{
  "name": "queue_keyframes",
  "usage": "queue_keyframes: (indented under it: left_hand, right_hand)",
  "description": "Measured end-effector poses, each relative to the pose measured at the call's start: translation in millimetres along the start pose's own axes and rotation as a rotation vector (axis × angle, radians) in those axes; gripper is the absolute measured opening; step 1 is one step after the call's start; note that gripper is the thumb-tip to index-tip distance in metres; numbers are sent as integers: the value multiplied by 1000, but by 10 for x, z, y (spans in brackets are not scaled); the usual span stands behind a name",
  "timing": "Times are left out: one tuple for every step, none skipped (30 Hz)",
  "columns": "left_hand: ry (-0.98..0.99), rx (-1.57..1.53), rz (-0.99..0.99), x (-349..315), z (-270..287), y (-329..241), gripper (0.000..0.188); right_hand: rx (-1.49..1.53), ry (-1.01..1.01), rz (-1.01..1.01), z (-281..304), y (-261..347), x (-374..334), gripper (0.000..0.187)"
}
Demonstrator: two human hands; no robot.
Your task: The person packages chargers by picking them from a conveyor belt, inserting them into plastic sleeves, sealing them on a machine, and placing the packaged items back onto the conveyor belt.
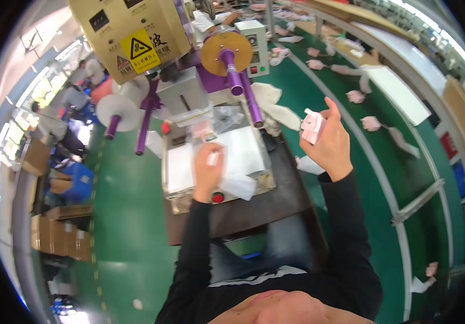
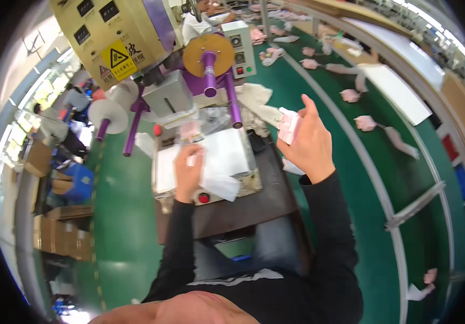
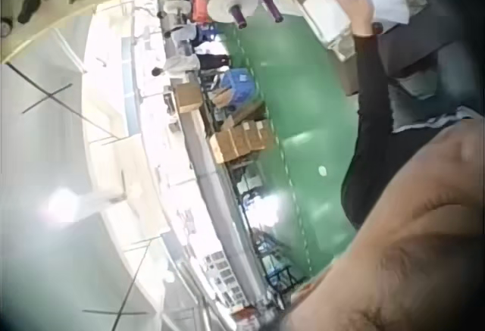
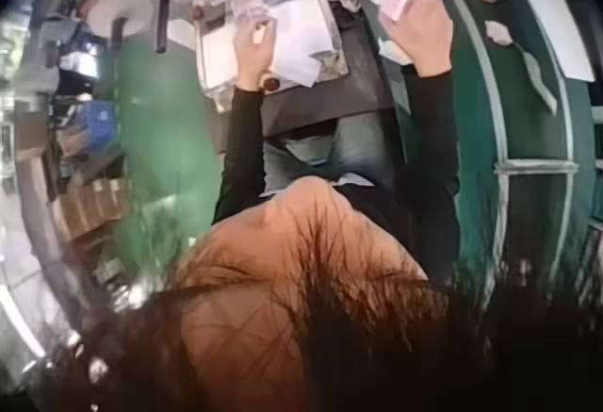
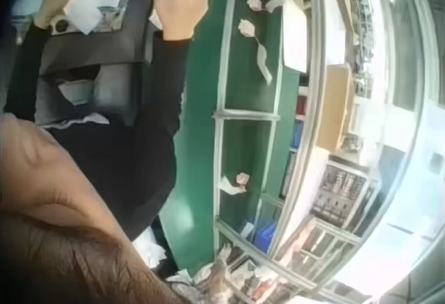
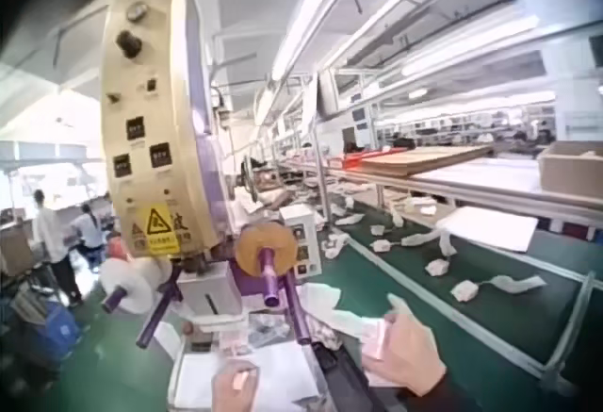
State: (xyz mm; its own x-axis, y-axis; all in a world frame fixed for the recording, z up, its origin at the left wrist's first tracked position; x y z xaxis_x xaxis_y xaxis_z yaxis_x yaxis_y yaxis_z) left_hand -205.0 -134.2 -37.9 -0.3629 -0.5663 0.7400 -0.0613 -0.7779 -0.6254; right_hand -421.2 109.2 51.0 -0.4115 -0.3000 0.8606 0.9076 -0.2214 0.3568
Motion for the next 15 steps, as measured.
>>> queue_keyframes:
  left_hand:
    - [108,-153,53,47,-197,-332,13]
    - [236,-213,60,96,-337,-662,25]
    - [298,-382,115,103,-531,-863,32]
    - [353,-569,161,133,-749,-1069,39]
    - [399,-620,229,119,-852,-1153,44]
    - [451,-699,295,99,-978,-1203,48]
    - [496,-695,337,75,-1063,-1155,48]
    - [480,-719,355,66,-1112,-1134,50]
    - [480,-757,386,44,-1112,-1120,51]
    - [484,-805,411,41,-1118,-1108,52]
    - [477,-830,419,24,-1126,-1054,53]
    - [470,-854,455,31,-1132,-1033,54]
    - [470,-824,458,23,-1139,-1012,54]
    - [468,-794,460,14,-1142,-979,55]
    - [467,-794,459,3,-1134,-953,55]
  right_hand:
    - [-47,83,44,-57,85,-39,90]
    - [32,78,80,-51,241,-41,87]
    - [50,99,104,-88,302,-86,82]
    - [52,110,138,-45,340,-79,77]
    - [99,116,117,-83,371,-103,77]
    - [76,133,141,-73,394,-108,69]
    - [44,145,163,-76,403,-121,62]
    - [50,145,148,-69,377,-129,62]
    - [63,145,168,-59,371,-136,56]
    - [64,141,191,-35,367,-128,50]
    - [66,134,168,-1,383,-116,46]
    - [61,130,162,0,380,-119,46]
    - [76,200,91,-25,339,-133,47]
    - [92,271,21,-57,299,-146,48]
    - [100,267,32,-59,301,-145,49]
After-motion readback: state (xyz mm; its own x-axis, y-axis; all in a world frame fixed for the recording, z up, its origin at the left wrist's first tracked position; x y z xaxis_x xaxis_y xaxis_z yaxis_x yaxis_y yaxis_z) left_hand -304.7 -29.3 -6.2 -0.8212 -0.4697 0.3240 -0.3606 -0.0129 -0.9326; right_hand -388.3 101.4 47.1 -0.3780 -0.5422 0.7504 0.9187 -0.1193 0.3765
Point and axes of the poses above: each hand's wrist, its own x-axis towards the middle knuckle, its own z-axis out of the back of the hand, y = z × x, the point moved 6 cm from there along x, towards the middle knuckle, and after that the axes turned 6 degrees about -y, right-handed, at the moved point
